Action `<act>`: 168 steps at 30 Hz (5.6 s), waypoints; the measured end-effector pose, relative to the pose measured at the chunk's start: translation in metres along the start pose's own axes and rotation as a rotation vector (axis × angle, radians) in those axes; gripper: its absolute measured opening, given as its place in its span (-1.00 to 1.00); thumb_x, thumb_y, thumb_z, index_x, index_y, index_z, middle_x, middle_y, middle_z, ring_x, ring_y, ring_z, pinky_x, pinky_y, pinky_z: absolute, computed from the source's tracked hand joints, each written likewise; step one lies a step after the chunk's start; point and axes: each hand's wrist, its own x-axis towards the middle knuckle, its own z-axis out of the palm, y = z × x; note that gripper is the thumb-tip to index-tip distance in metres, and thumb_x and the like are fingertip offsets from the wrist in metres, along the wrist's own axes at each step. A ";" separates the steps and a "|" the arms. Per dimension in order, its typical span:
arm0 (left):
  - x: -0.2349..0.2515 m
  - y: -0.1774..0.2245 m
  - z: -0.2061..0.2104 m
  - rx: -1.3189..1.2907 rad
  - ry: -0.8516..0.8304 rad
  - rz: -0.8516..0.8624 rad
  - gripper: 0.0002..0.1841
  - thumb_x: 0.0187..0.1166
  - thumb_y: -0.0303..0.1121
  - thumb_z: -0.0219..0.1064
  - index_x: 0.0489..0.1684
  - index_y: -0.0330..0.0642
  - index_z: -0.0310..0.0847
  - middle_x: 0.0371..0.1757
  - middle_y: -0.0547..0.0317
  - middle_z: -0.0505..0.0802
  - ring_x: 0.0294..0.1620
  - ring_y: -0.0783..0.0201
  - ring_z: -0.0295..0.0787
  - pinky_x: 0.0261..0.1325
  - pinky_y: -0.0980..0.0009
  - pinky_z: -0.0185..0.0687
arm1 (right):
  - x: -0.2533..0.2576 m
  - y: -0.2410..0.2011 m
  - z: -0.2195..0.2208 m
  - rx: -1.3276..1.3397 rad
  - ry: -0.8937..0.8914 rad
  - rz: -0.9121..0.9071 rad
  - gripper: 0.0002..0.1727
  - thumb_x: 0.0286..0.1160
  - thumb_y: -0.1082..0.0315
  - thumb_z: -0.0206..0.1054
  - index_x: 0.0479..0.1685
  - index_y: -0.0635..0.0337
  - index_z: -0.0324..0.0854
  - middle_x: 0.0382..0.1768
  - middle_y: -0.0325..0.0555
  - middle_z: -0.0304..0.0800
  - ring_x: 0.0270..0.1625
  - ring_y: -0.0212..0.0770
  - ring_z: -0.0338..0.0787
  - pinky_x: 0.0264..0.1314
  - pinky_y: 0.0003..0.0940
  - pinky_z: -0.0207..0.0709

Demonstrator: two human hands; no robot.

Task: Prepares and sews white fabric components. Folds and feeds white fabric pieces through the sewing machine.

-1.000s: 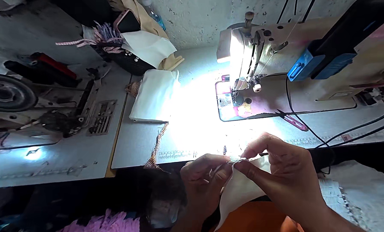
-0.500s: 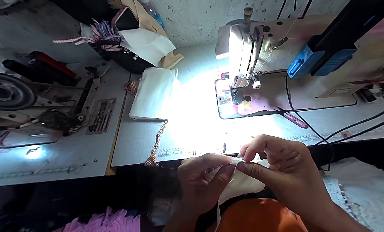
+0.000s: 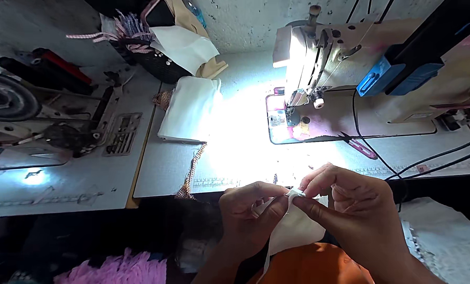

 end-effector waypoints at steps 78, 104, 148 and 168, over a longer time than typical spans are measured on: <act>-0.011 -0.018 0.032 0.014 0.079 -0.184 -0.90 0.54 -0.47 0.43 -0.08 -0.19 0.78 -0.16 0.36 0.94 -0.13 0.54 0.87 0.02 0.57 0.82 | -0.010 0.027 -0.019 0.034 0.042 0.308 -0.94 0.41 0.30 0.50 -0.35 0.02 0.78 -0.27 -0.34 0.74 -0.03 -0.42 0.70 0.07 -0.60 0.59; -0.018 -0.018 0.040 0.108 0.082 -0.085 -0.86 0.55 -0.56 0.42 -0.06 -0.29 0.86 -0.12 0.23 0.97 -0.07 0.49 0.89 0.07 0.56 0.81 | -0.017 0.021 -0.020 -0.120 0.071 0.167 -0.95 0.44 0.24 0.47 -0.21 -0.11 0.79 -0.24 -0.53 0.77 0.04 -0.51 0.67 0.38 -0.18 0.32; -0.010 -0.007 0.029 0.079 -0.093 -0.086 -0.81 0.69 -0.54 0.25 0.04 -0.26 0.79 -0.09 0.32 0.93 -0.03 0.62 0.81 0.11 0.64 0.72 | -0.012 0.008 -0.034 -0.018 0.004 0.134 -0.95 0.44 0.39 0.48 -0.21 0.09 0.79 -0.21 -0.32 0.86 -0.04 -0.41 0.81 0.15 -0.48 0.69; -0.008 -0.003 0.030 0.151 -0.097 -0.041 -0.74 0.67 -0.30 0.30 0.04 -0.30 0.80 -0.20 0.23 0.90 -0.11 0.60 0.77 0.01 0.65 0.67 | -0.014 0.016 -0.028 -0.048 0.086 0.044 -0.93 0.33 0.45 0.56 -0.27 0.12 0.83 -0.26 -0.30 0.88 -0.06 -0.42 0.81 0.14 -0.46 0.64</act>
